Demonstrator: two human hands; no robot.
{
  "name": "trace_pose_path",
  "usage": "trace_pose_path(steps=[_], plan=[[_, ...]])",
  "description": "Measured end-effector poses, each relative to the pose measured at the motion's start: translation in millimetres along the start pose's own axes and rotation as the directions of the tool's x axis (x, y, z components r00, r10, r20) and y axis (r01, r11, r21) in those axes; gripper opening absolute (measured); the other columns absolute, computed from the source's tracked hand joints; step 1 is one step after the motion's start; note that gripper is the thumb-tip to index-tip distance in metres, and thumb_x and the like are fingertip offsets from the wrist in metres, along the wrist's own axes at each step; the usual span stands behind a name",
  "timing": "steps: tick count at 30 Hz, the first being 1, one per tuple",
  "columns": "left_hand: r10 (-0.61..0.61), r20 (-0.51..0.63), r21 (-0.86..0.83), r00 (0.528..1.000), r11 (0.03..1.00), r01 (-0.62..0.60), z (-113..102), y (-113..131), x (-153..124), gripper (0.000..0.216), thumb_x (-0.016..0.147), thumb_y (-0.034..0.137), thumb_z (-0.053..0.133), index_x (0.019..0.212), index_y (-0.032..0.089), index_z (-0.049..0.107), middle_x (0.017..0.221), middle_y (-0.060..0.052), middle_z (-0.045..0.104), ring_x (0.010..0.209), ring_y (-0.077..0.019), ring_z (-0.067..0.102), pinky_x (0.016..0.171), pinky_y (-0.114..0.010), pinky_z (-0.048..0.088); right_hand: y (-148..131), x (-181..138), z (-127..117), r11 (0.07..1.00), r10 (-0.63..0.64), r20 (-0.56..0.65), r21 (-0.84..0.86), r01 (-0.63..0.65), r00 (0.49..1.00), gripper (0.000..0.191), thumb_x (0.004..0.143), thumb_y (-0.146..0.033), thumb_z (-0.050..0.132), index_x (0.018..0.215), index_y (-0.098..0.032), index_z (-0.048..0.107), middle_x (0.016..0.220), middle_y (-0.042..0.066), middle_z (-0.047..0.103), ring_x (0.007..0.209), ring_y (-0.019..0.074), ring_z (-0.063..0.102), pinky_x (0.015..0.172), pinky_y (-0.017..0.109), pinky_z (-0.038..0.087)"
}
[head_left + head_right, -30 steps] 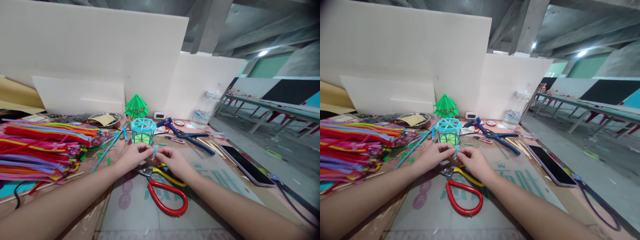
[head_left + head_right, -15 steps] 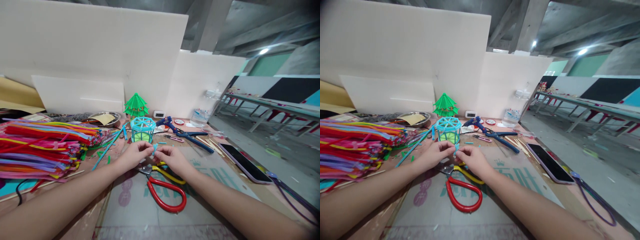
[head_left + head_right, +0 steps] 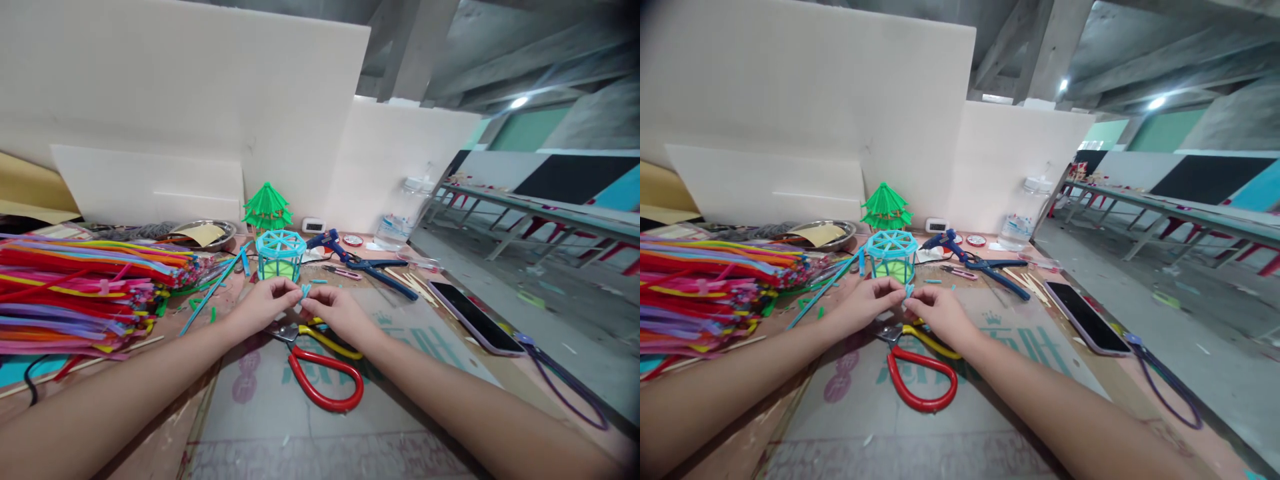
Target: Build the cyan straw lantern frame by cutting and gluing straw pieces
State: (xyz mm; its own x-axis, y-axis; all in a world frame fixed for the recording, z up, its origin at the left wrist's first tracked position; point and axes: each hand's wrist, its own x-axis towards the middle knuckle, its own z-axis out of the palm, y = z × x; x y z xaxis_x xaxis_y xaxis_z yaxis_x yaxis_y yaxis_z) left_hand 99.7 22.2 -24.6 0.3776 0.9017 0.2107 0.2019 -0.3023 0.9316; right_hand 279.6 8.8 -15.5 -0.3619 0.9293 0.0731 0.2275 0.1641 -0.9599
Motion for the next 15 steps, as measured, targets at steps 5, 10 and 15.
trace_pose_path(steps=[5, 10, 15], plan=[[-0.024, -0.021, 0.010, 1.000, 1.000, 0.024, -0.8, -0.3, -1.6, 0.038, 0.077, 0.049, 0.063, 0.087, 0.013, 0.068, 0.074, -0.005, 0.068, 0.065, -0.0151, 0.060, 0.059, -0.024, 0.047, -1.8, -1.5, -0.9, 1.000, -0.008, -0.003, -0.012, 0.008, 1.000, 0.019, 0.078, -0.034, 0.062, 0.073, -0.016, 0.061, 0.065, 0.001, 0.066, 0.063, 0.0137, 0.062, 0.063, 0.026, 0.048], [-0.086, -0.095, 0.061, 0.992, 0.994, 0.092, -0.8, 3.9, -4.0, 0.041, 0.074, 0.048, 0.066, 0.099, 0.015, 0.072, 0.091, -0.007, 0.073, 0.075, -0.0184, 0.064, 0.066, -0.026, 0.049, -3.6, -1.1, -0.4, 0.999, -0.005, -0.001, -0.045, 0.005, 1.000, 0.015, 0.079, -0.029, 0.059, 0.071, -0.016, 0.061, 0.063, 0.000, 0.064, 0.061, 0.0122, 0.060, 0.062, 0.024, 0.047], [-0.101, -0.071, 0.030, 0.992, 0.994, 0.103, -0.1, 5.2, -3.9, 0.040, 0.071, 0.048, 0.068, 0.090, 0.013, 0.071, 0.081, -0.007, 0.072, 0.069, -0.0179, 0.064, 0.061, -0.025, 0.048, -0.8, -1.2, 1.0, 0.993, -0.023, 0.010, -0.113, 0.024, 1.000, 0.018, 0.080, -0.031, 0.060, 0.072, -0.015, 0.062, 0.064, 0.001, 0.065, 0.061, 0.0127, 0.060, 0.061, 0.024, 0.047]])
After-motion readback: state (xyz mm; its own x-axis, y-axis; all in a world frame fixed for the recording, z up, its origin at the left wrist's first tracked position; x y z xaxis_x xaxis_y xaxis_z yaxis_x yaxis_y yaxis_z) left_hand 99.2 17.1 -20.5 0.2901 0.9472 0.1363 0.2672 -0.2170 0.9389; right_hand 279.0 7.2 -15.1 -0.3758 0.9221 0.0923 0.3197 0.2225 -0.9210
